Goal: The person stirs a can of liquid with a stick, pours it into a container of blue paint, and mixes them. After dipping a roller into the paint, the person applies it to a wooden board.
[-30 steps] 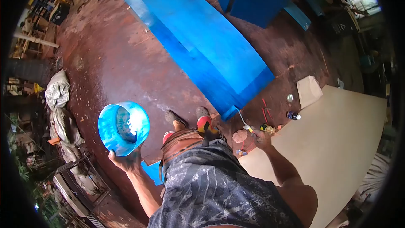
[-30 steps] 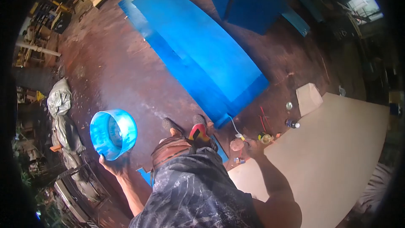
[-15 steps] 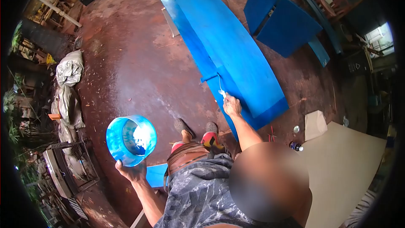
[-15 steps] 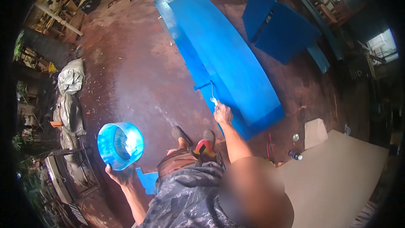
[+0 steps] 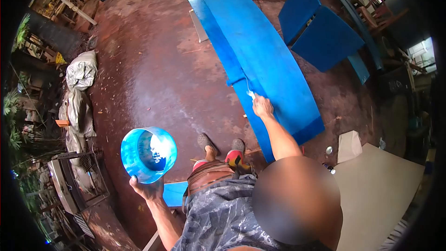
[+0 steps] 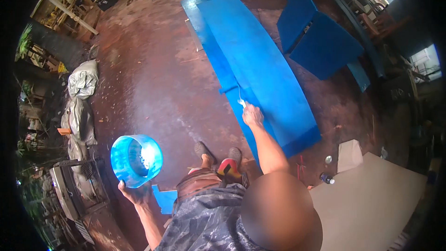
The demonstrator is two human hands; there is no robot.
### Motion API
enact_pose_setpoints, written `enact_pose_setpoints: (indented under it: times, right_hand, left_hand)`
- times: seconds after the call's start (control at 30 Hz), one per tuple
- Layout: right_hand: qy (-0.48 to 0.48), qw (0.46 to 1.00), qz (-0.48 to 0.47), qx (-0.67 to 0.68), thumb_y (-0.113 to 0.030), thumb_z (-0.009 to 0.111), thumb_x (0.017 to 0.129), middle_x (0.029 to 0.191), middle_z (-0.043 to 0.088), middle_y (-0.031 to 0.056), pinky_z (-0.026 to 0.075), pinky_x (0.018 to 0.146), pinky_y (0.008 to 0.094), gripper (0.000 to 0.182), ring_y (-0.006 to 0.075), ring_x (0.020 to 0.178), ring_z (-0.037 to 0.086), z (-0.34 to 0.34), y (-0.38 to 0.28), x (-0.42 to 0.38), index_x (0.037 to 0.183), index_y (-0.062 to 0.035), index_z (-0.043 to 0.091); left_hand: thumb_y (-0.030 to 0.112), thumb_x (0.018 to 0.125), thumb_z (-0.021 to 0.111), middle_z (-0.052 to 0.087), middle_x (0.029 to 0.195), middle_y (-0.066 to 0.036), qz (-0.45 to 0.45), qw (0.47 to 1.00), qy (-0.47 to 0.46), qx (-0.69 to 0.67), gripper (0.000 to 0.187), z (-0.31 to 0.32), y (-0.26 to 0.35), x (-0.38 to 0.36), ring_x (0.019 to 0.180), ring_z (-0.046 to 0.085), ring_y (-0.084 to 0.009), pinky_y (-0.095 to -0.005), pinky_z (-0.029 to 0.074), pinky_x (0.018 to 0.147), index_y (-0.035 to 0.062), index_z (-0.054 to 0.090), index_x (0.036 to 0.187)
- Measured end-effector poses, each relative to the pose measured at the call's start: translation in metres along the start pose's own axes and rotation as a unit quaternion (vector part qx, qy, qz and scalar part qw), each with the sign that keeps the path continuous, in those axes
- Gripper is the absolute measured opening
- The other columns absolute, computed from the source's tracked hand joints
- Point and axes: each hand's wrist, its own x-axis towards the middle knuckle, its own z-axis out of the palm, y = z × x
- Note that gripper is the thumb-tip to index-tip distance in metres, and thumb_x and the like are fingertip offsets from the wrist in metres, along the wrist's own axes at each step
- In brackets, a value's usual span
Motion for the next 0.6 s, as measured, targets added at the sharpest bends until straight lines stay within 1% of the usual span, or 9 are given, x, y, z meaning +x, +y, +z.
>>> enact_pose_setpoints:
  times: [0.07, 0.1, 0.13, 0.27, 0.33, 0.4, 0.5, 0.57, 0.6]
  right_hand:
    - [-0.002, 1.0, 0.016, 0.01, -0.029, 0.064, 0.1, 0.117, 0.075, 0.0185, 0.055, 0.094, 0.056, 0.045, 0.0451, 0.11, 0.069, -0.011, 0.024, -0.06, 0.144, -0.0185, 0.063]
    - [-0.012, 1.0, 0.019, 0.012, -0.026, 0.062, 0.101, 0.114, 0.075, 0.0157, 0.055, 0.093, 0.0587, 0.036, 0.0428, 0.111, 0.069, -0.011, 0.044, -0.09, 0.136, -0.0183, 0.061]
    - [-0.026, 0.999, 0.034, 0.003, -0.026, 0.062, 0.101, 0.115, 0.075, 0.015, 0.055, 0.093, 0.0578, 0.036, 0.0421, 0.112, 0.069, -0.017, 0.056, -0.122, 0.137, -0.0191, 0.062]
    - [-0.04, 0.995, 0.088, 0.011, -0.032, 0.063, 0.1, 0.118, 0.075, 0.0132, 0.055, 0.098, 0.0511, 0.05, 0.0381, 0.114, 0.069, -0.014, 0.135, -0.242, 0.15, -0.028, 0.058]
    - [0.004, 0.997, 0.071, -0.031, -0.028, 0.064, 0.098, 0.108, 0.076, 0.0185, 0.057, 0.086, 0.0528, 0.044, 0.0413, 0.1, 0.072, -0.016, 0.161, -0.305, 0.141, -0.0187, 0.067]
    - [0.002, 0.997, 0.069, -0.045, -0.028, 0.065, 0.097, 0.107, 0.076, 0.0181, 0.057, 0.085, 0.053, 0.045, 0.0406, 0.097, 0.072, -0.009, 0.195, -0.36, 0.141, -0.0188, 0.067]
    - [-0.004, 0.995, 0.059, -0.08, -0.026, 0.066, 0.096, 0.103, 0.076, 0.0183, 0.057, 0.083, 0.0526, 0.044, 0.0402, 0.092, 0.072, -0.011, 0.232, -0.428, 0.139, -0.0183, 0.068]
    - [0.003, 0.995, 0.072, -0.069, -0.024, 0.066, 0.097, 0.096, 0.075, 0.0192, 0.058, 0.081, 0.0507, 0.039, 0.0406, 0.09, 0.072, -0.033, 0.216, -0.453, 0.134, -0.014, 0.071]
    - [0.016, 0.996, 0.078, -0.046, -0.027, 0.065, 0.098, 0.095, 0.075, 0.0191, 0.057, 0.083, 0.0518, 0.035, 0.041, 0.091, 0.071, -0.032, 0.219, -0.462, 0.129, -0.0146, 0.073]
  left_hand:
    - [0.045, 0.078, 0.081, 0.047, 0.158, -0.014, -0.008, 1.0, -0.01, -0.014, 0.093, 0.005, 0.001, 0.001, 0.143, 0.047, -0.0366, -0.0637, 0.043, 0.113, 0.014, 0.044, 0.157]
    - [0.043, 0.078, 0.082, 0.046, 0.159, -0.014, -0.016, 0.999, -0.018, -0.024, 0.093, 0.004, 0.001, 0.0, 0.143, 0.046, -0.0375, -0.0652, 0.043, 0.112, 0.0143, 0.043, 0.157]
    - [0.041, 0.079, 0.082, 0.045, 0.159, -0.015, -0.024, 0.999, -0.028, -0.034, 0.093, 0.004, 0.001, 0.001, 0.142, 0.046, -0.0384, -0.0667, 0.043, 0.111, 0.0146, 0.042, 0.158]
    - [0.043, 0.078, 0.082, 0.041, 0.162, -0.016, -0.035, 0.997, -0.061, -0.009, 0.097, 0.014, 0.003, 0.001, 0.145, 0.042, -0.04, -0.0691, 0.042, 0.11, 0.0148, 0.039, 0.16]
    - [0.045, 0.077, 0.082, 0.04, 0.163, -0.016, -0.05, 0.996, -0.067, 0.01, 0.101, 0.022, 0.003, -0.002, 0.146, 0.042, -0.0406, -0.0704, 0.042, 0.11, 0.0151, 0.036, 0.161]
    - [0.046, 0.075, 0.083, 0.039, 0.163, -0.017, -0.056, 0.997, -0.06, 0.016, 0.103, 0.025, 0.003, -0.002, 0.146, 0.043, -0.0412, -0.071, 0.045, 0.108, 0.0153, 0.036, 0.161]
    - [0.046, 0.076, 0.082, 0.037, 0.165, -0.015, -0.084, 0.992, -0.091, 0.018, 0.103, 0.035, 0.003, -0.006, 0.148, 0.038, -0.0416, -0.0742, 0.036, 0.111, 0.0175, 0.034, 0.163]
    - [0.046, 0.077, 0.082, 0.036, 0.166, -0.014, -0.099, 0.989, -0.108, 0.012, 0.102, 0.035, 0.006, -0.006, 0.15, 0.036, -0.0415, -0.0757, 0.033, 0.112, 0.0192, 0.034, 0.163]
    - [0.047, 0.077, 0.082, 0.036, 0.166, -0.014, -0.102, 0.988, -0.113, 0.022, 0.102, 0.036, 0.008, -0.007, 0.15, 0.036, -0.0415, -0.0757, 0.033, 0.112, 0.019, 0.034, 0.163]
